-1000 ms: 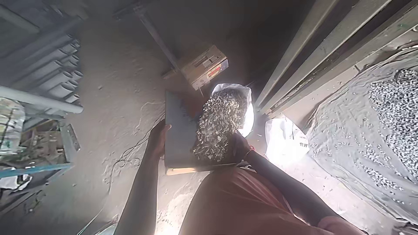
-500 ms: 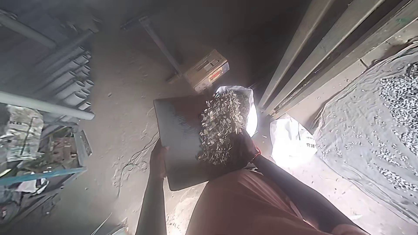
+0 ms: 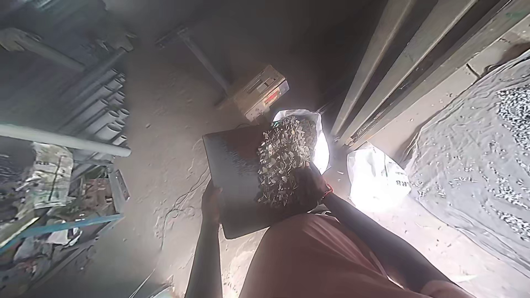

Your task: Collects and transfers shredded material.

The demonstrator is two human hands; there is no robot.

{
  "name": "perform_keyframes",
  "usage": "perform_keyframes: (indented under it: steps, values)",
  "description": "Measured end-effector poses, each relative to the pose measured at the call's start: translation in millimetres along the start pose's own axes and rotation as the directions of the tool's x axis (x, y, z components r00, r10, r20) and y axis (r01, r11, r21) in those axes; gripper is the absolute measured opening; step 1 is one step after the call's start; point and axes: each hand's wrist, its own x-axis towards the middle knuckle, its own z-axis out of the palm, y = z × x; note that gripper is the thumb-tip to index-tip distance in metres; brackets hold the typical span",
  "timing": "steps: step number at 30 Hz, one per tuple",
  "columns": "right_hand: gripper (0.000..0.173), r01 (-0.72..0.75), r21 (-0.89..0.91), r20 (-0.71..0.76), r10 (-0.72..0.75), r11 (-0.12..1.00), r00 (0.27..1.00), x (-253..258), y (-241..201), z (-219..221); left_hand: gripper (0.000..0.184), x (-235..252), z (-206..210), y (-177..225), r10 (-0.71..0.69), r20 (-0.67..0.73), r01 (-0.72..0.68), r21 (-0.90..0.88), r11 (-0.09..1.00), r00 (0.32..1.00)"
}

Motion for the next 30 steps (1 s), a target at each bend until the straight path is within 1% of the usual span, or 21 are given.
perform_keyframes:
  steps: [3,5,7,9,13,16,17,21,25,27,30]
  values:
    - [0.048,-0.083,0.008,0.001,0.083,0.997,0.997,-0.4,-8.4,1.9,0.045,2.3,5.5,16.9,-0.034,-0.021,0.035,0.048,0.998,0.999]
    - [0.046,-0.166,0.034,-0.01,0.166,0.986,0.986,-4.4,-15.2,5.0,0.046,10.2,7.2,35.8,-0.044,0.024,0.042,0.104,0.994,0.999]
    - [0.042,-0.211,0.029,0.019,0.21,0.977,0.977,-6.0,-15.0,7.9,0.046,20.9,12.8,60.8,-0.045,0.075,0.033,0.162,0.986,0.996]
    - [0.041,-0.276,0.064,0.028,0.275,0.959,0.961,-6.1,-11.5,12.4,0.043,30.8,20.8,82.4,-0.053,0.1,0.031,0.205,0.978,0.994]
    - [0.035,-0.307,0.117,0.021,0.306,0.945,0.952,-2.5,-9.4,17.8,0.038,40.5,33.8,104.6,-0.055,0.095,0.025,0.293,0.956,0.994]
    - [0.038,-0.326,0.173,0.019,0.328,0.929,0.945,-0.5,-6.4,18.3,0.041,44.2,38.7,113.3,-0.076,0.1,0.034,0.364,0.931,0.992]
    - [0.037,-0.325,0.173,0.007,0.329,0.93,0.944,0.9,-4.2,20.5,0.041,45.8,39.2,115.7,-0.077,0.106,0.03,0.384,0.923,0.991]
    - [0.041,-0.334,0.069,-0.003,0.335,0.94,0.942,0.4,-6.1,20.2,0.04,48.2,35.3,111.5,-0.077,0.112,0.023,0.42,0.907,0.991]
    - [0.04,-0.293,0.05,0.001,0.293,0.955,0.956,-0.3,-10.4,20.2,0.045,44.1,22.6,95.5,-0.062,0.122,0.013,0.37,0.929,0.99]
    - [0.042,-0.284,0.023,-0.005,0.284,0.959,0.959,-1.1,-12.3,21.5,0.048,41.2,18.4,91.4,-0.062,0.113,0.02,0.337,0.941,0.992]
    - [0.045,-0.227,0.001,0.004,0.227,0.974,0.974,-1.3,-11.4,23.3,0.051,37.7,13.2,89.8,-0.038,0.117,0.002,0.297,0.955,0.992]
